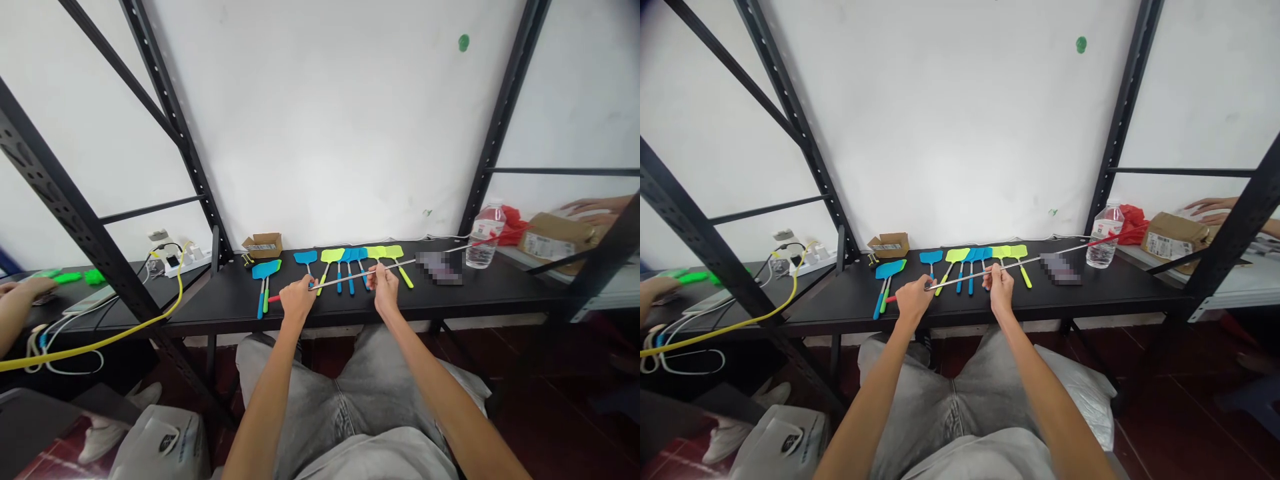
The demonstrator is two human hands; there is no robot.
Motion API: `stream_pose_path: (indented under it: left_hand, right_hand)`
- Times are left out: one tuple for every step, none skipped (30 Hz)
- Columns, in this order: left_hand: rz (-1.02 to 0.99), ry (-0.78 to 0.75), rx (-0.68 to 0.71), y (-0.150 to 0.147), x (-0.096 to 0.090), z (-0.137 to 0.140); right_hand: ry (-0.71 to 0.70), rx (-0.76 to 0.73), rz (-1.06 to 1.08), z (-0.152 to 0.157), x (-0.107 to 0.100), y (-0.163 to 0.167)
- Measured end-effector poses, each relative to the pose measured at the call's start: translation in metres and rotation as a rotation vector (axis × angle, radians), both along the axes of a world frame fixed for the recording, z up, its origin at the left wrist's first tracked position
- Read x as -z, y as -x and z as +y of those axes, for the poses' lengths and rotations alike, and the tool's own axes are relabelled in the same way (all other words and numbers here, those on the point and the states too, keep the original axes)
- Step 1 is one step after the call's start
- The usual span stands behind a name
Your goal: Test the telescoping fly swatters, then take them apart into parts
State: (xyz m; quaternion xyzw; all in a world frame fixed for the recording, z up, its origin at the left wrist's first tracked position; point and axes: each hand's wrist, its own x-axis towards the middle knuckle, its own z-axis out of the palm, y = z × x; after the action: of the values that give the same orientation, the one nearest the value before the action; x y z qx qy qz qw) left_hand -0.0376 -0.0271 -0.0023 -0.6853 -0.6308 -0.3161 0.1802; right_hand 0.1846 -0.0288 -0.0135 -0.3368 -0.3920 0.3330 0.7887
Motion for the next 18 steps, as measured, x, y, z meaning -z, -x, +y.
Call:
stream_pose_path:
  left_hand:
    - [0.0, 0.002, 0.03, 0.0, 0.0, 0.0]
    - [-0.003, 0.002, 0.063, -0.001, 0.0, 0.0]
    - [-0.007, -0.001, 0.094, -0.001, 0.001, -0.001]
    - [-0.014, -0.008, 0.119, 0.0, 0.001, -0.001]
    - [-0.022, -0.018, 0.142, 0.0, 0.001, -0.001]
    - [-0.03, -0.03, 0.164, 0.0, 0.002, -0.001]
    - [-0.038, -0.043, 0.186, 0.0, 0.002, -0.002]
    - [-0.041, -0.054, 0.209, 0.001, 0.003, -0.002]
    - [-0.038, -0.063, 0.237, 0.0, 0.003, -0.002]
    - [-0.029, -0.069, 0.265, 0.0, 0.003, -0.003]
    - [-0.017, -0.075, 0.292, -0.002, 0.003, -0.003]
    - [-0.002, -0.08, 0.317, -0.004, 0.003, -0.004]
    - [0.011, -0.087, 0.341, -0.006, 0.003, -0.004]
    - [0.021, -0.095, 0.362, -0.009, 0.003, -0.005]
    - [0.026, -0.102, 0.38, -0.013, 0.003, -0.006]
    - [0.03, -0.108, 0.395, -0.017, 0.003, -0.006]
    - [0.032, -0.112, 0.408, -0.02, 0.003, -0.007]
    - [0.033, -0.114, 0.417, -0.024, 0.004, -0.007]
  right_hand:
    - [-0.003, -0.04, -0.047, -0.001, 0.0, 0.001]
    - [-0.003, -0.089, -0.096, -0.001, -0.001, 0.002]
    - [-0.003, -0.139, -0.142, -0.002, -0.001, 0.003]
    - [-0.001, -0.188, -0.179, -0.002, -0.002, 0.004]
    - [-0.002, -0.228, -0.205, -0.003, -0.002, 0.004]
    - [-0.003, -0.257, -0.218, -0.003, -0.003, 0.004]
    - [-0.005, -0.277, -0.224, -0.004, -0.003, 0.003]
    - [-0.006, -0.293, -0.229, -0.004, -0.003, 0.003]
    - [-0.006, -0.309, -0.241, -0.004, -0.004, 0.003]
    - [-0.004, -0.325, -0.263, -0.004, -0.004, 0.004]
    - [-0.003, -0.344, -0.295, -0.005, -0.005, 0.004]
    - [-0.001, -0.363, -0.334, -0.005, -0.005, 0.005]
    - [-0.003, -0.382, -0.373, -0.005, -0.006, 0.005]
    - [-0.007, -0.4, -0.409, -0.005, -0.006, 0.006]
    - [-0.013, -0.415, -0.44, -0.005, -0.007, 0.006]
    - [-0.019, -0.428, -0.467, -0.005, -0.007, 0.007]
    - [-0.026, -0.437, -0.487, -0.005, -0.008, 0.007]
    - [-0.033, -0.443, -0.502, -0.005, -0.008, 0.007]
